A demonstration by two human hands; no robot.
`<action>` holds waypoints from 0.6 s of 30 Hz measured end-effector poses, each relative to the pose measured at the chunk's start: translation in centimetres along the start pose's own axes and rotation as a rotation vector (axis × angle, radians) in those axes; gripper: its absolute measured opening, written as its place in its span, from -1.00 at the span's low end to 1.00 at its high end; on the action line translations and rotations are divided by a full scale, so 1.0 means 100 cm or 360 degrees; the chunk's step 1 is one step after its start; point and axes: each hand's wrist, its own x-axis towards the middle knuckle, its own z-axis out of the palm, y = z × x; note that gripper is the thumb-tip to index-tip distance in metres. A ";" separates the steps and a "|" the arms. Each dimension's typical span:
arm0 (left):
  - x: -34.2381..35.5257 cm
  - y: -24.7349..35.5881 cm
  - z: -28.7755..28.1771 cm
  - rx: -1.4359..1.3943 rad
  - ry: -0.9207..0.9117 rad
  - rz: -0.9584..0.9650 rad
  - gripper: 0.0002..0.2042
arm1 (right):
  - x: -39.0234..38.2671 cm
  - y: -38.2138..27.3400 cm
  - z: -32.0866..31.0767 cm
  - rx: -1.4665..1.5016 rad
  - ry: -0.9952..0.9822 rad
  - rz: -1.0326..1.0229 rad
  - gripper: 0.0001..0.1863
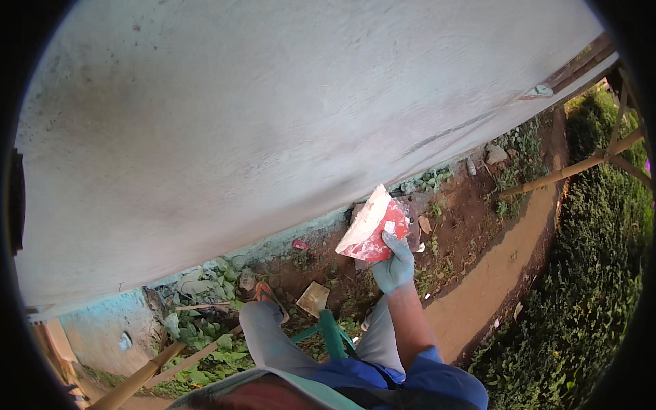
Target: The person uses a red trowel to apply and smooth a white plaster-like substance onto a curved exterior wall. They repeatedly scoop material from a pile on the ground and spread it across the surface, working around a red window frame.
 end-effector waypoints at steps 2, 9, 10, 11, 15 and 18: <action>0.027 0.007 -0.013 -0.0004 0.0035 0.0036 -0.47 | 0.007 0.017 0.001 0.0052 -0.0071 0.0011 -0.35; 0.082 0.029 -0.018 -0.0070 0.0201 0.0105 -0.49 | 0.028 0.027 -0.001 0.0118 -0.0277 -0.0161 -0.46; 0.087 0.030 -0.021 -0.0067 0.0233 0.0115 -0.49 | 0.032 0.025 -0.003 0.0089 -0.0316 -0.0222 -0.47; 0.090 0.033 -0.019 -0.0074 0.0253 0.0123 -0.49 | 0.036 0.022 -0.005 0.0058 -0.0350 -0.0284 -0.47; 0.083 0.029 -0.031 -0.0112 0.0318 0.0141 -0.50 | 0.022 0.006 0.014 0.0006 -0.0235 -0.0466 -0.53; 0.070 0.012 -0.052 -0.0180 0.0374 0.0159 -0.51 | 0.008 -0.025 0.035 -0.0078 -0.0190 -0.0627 -0.55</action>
